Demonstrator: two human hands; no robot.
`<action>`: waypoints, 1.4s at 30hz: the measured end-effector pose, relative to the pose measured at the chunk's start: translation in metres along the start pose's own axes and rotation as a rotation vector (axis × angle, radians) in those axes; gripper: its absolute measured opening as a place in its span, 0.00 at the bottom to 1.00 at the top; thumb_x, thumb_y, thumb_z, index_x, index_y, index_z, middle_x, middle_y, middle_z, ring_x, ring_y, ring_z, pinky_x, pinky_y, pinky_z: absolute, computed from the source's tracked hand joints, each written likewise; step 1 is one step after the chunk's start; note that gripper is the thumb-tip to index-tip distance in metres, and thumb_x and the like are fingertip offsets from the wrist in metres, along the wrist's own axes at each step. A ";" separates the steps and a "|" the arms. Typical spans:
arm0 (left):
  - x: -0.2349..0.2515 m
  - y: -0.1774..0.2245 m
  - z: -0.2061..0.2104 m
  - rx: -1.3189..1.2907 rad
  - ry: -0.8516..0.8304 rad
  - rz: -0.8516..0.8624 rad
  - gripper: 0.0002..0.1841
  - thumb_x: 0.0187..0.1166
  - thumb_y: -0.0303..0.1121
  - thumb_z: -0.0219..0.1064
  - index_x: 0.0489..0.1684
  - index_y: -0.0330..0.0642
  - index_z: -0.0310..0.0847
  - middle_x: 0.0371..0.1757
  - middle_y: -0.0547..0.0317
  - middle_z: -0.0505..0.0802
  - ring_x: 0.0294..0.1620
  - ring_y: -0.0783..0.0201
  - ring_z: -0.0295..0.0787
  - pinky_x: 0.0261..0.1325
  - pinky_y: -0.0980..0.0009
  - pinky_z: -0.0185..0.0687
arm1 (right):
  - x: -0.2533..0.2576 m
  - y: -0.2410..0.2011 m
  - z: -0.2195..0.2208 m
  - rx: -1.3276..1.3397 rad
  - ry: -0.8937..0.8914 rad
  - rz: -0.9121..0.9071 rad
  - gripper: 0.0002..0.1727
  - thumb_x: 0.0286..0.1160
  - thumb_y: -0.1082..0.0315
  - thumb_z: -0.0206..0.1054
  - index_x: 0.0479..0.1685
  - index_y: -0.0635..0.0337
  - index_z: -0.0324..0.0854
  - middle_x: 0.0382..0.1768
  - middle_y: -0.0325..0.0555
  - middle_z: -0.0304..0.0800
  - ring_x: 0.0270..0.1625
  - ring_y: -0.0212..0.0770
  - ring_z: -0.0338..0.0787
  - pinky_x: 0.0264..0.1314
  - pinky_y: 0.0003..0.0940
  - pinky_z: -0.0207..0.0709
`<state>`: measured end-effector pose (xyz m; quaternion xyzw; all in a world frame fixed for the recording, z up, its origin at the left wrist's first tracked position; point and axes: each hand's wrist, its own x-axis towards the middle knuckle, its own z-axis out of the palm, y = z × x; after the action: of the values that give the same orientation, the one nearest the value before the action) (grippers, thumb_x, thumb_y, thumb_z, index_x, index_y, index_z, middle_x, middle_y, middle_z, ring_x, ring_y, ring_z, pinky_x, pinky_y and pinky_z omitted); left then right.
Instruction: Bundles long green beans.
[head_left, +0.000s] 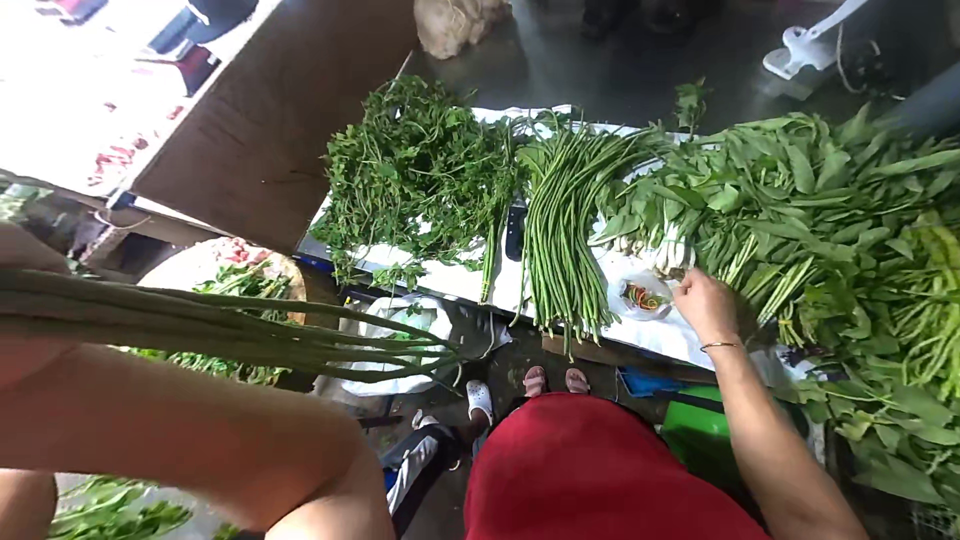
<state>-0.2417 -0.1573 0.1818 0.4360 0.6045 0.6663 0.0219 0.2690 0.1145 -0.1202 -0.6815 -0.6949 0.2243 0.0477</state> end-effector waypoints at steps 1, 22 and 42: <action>0.002 0.000 -0.001 0.011 -0.067 0.037 0.17 0.76 0.19 0.55 0.17 0.48 0.75 0.18 0.71 0.83 0.21 0.77 0.79 0.29 0.81 0.77 | -0.002 -0.001 -0.005 0.036 0.016 0.004 0.15 0.81 0.68 0.62 0.55 0.72 0.84 0.53 0.72 0.89 0.62 0.71 0.88 0.65 0.70 0.75; -0.093 -0.034 0.197 0.022 -0.591 -0.334 0.10 0.79 0.27 0.67 0.54 0.35 0.84 0.33 0.59 0.90 0.24 0.72 0.81 0.27 0.74 0.80 | -0.039 -0.136 -0.048 1.346 -0.308 -0.763 0.14 0.71 0.64 0.75 0.53 0.53 0.83 0.72 0.45 0.85 0.47 0.38 0.97 0.27 0.29 0.90; -0.143 -0.069 0.230 -0.083 -0.695 -0.342 0.10 0.79 0.27 0.65 0.51 0.30 0.84 0.41 0.57 0.92 0.40 0.75 0.86 0.50 0.72 0.83 | -0.070 -0.219 -0.046 1.009 -0.274 -0.984 0.25 0.77 0.57 0.70 0.62 0.70 0.85 0.50 0.42 0.91 0.46 0.24 0.89 0.51 0.21 0.85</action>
<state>-0.0479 -0.0371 0.0197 0.5275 0.5973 0.4896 0.3538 0.0879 0.0646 0.0199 -0.1500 -0.7329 0.5544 0.3647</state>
